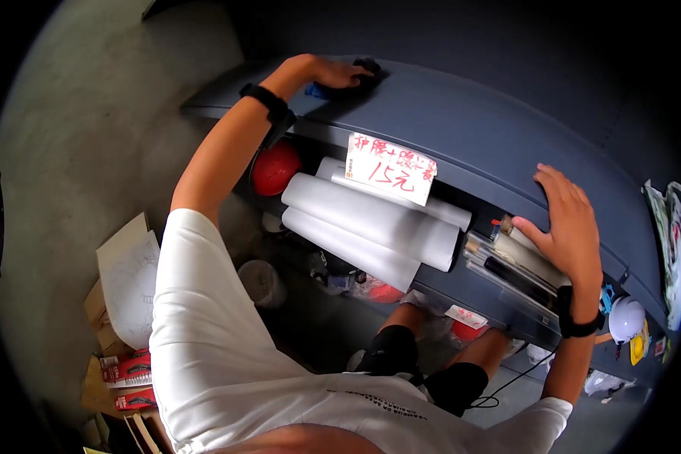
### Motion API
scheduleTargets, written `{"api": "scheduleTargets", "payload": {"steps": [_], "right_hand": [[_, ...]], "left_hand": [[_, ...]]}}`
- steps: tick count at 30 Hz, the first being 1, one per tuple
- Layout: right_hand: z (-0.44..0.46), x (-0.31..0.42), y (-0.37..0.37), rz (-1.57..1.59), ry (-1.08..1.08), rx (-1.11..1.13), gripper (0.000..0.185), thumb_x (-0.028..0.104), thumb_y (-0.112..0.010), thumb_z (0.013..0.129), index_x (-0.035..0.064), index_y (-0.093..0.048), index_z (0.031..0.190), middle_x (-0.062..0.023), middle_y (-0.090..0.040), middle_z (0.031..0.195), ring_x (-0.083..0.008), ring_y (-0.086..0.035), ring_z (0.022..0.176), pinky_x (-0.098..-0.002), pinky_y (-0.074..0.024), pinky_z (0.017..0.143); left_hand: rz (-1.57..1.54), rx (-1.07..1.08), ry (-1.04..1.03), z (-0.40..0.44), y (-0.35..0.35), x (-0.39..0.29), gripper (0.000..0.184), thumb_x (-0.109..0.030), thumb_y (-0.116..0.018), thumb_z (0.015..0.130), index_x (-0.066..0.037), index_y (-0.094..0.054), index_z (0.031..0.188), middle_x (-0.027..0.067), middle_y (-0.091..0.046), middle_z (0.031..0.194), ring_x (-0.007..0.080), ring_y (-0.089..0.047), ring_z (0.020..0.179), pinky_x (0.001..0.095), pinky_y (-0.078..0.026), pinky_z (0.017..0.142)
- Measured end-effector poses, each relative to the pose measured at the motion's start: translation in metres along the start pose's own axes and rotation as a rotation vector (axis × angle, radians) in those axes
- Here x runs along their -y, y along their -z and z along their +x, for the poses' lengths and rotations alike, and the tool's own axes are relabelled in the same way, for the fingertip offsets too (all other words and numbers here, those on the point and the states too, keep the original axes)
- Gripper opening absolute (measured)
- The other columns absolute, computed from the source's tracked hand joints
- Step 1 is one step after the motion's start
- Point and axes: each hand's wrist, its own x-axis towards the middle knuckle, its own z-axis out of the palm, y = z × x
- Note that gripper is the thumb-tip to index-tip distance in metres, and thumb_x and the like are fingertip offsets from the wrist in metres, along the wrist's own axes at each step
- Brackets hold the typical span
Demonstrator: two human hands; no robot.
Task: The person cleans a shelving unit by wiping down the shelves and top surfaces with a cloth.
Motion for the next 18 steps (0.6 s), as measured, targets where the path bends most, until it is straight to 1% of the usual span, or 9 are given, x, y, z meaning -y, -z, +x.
{"api": "scheduleTargets", "payload": {"steps": [2, 3, 5, 10, 12, 13, 14, 16, 18], "right_hand": [[-0.002, -0.001, -0.002, -0.073, -0.014, -0.034, 0.065, 0.041, -0.078, 0.077, 0.0036, -0.058, 0.126, -0.0150, -0.057, 0.140, -0.0384, -0.056, 0.123, -0.0456, -0.0410, 0.107], [-0.001, -0.002, -0.005, -0.066, -0.019, -0.024, 0.065, 0.041, -0.078, 0.077, 0.0036, -0.058, 0.126, -0.0150, -0.057, 0.140, -0.0384, -0.056, 0.123, -0.0456, -0.0410, 0.107], [0.000, -0.005, -0.004, -0.069, -0.037, -0.011, 0.066, 0.042, -0.079, 0.076, 0.0042, -0.058, 0.126, -0.0138, -0.057, 0.141, -0.0376, -0.056, 0.124, -0.0451, -0.0406, 0.107], [-0.001, -0.008, -0.007, -0.102, -0.043, 0.008, 0.072, 0.048, -0.079, 0.074, 0.0046, -0.057, 0.127, -0.0132, -0.056, 0.142, -0.0374, -0.054, 0.127, -0.0466, -0.0396, 0.107], [-0.003, -0.010, -0.010, -0.132, -0.050, -0.009, 0.073, 0.049, -0.079, 0.074, 0.0044, -0.057, 0.127, -0.0133, -0.056, 0.143, -0.0374, -0.054, 0.128, -0.0472, -0.0394, 0.107], [-0.004, -0.010, -0.012, -0.124, -0.047, -0.015, 0.074, 0.050, -0.079, 0.073, 0.0042, -0.057, 0.127, -0.0133, -0.056, 0.143, -0.0375, -0.054, 0.129, -0.0477, -0.0392, 0.107], [-0.002, -0.012, -0.013, -0.122, -0.038, -0.024, 0.075, 0.051, -0.079, 0.072, 0.0041, -0.057, 0.127, -0.0132, -0.055, 0.143, -0.0376, -0.053, 0.129, -0.0482, -0.0390, 0.107], [0.000, -0.014, -0.013, -0.109, -0.023, -0.012, 0.076, 0.050, -0.079, 0.071, 0.0040, -0.057, 0.127, -0.0131, -0.055, 0.144, -0.0376, -0.053, 0.129, -0.0481, -0.0385, 0.108], [0.002, -0.013, -0.012, -0.115, -0.017, -0.025, 0.076, 0.049, -0.079, 0.071, 0.0039, -0.057, 0.127, -0.0129, -0.054, 0.144, -0.0375, -0.053, 0.130, -0.0480, -0.0381, 0.108]], "left_hand": [[0.098, -0.073, 0.042, 0.020, -0.003, 0.027, 0.053, -0.036, -0.034, 0.107, -0.032, -0.026, 0.159, 0.0135, -0.019, 0.167, 0.0394, -0.014, 0.153, 0.0612, -0.010, 0.124], [0.133, -0.093, 0.103, 0.038, -0.008, 0.054, 0.052, -0.034, -0.032, 0.107, -0.034, -0.027, 0.159, 0.0142, -0.021, 0.166, 0.0381, -0.016, 0.153, 0.0575, -0.012, 0.125], [-0.103, 0.005, 0.337, -0.010, 0.008, 0.050, 0.052, -0.033, -0.035, 0.107, -0.037, -0.027, 0.158, 0.0145, -0.020, 0.167, 0.0367, -0.019, 0.153, 0.0522, -0.016, 0.125], [-0.012, 0.027, 0.520, -0.040, -0.013, 0.216, 0.052, -0.038, -0.039, 0.107, -0.039, -0.028, 0.158, 0.0091, -0.019, 0.168, 0.0339, -0.016, 0.154, 0.0546, -0.019, 0.123], [-0.056, -0.067, 0.597, -0.054, -0.035, 0.274, 0.051, -0.040, -0.039, 0.107, -0.039, -0.031, 0.157, 0.0085, -0.018, 0.168, 0.0336, -0.017, 0.154, 0.0537, -0.018, 0.123], [-0.051, -0.058, 0.597, -0.056, -0.037, 0.294, 0.051, -0.040, -0.039, 0.107, -0.039, -0.031, 0.157, 0.0085, -0.018, 0.168, 0.0336, -0.017, 0.154, 0.0537, -0.018, 0.123], [-0.166, -0.062, 0.565, -0.056, -0.038, 0.311, 0.050, -0.040, -0.039, 0.107, -0.039, -0.032, 0.156, 0.0082, -0.018, 0.168, 0.0335, -0.016, 0.154, 0.0532, -0.017, 0.124], [-0.283, -0.065, 0.535, -0.061, -0.036, 0.303, 0.050, -0.039, -0.040, 0.107, -0.039, -0.033, 0.156, 0.0079, -0.017, 0.168, 0.0334, -0.015, 0.155, 0.0527, -0.016, 0.124], [-0.358, -0.037, 0.684, -0.069, -0.012, 0.236, 0.049, -0.038, -0.040, 0.107, -0.039, -0.035, 0.155, 0.0077, -0.017, 0.169, 0.0314, -0.012, 0.155, 0.0511, -0.016, 0.124]]}}
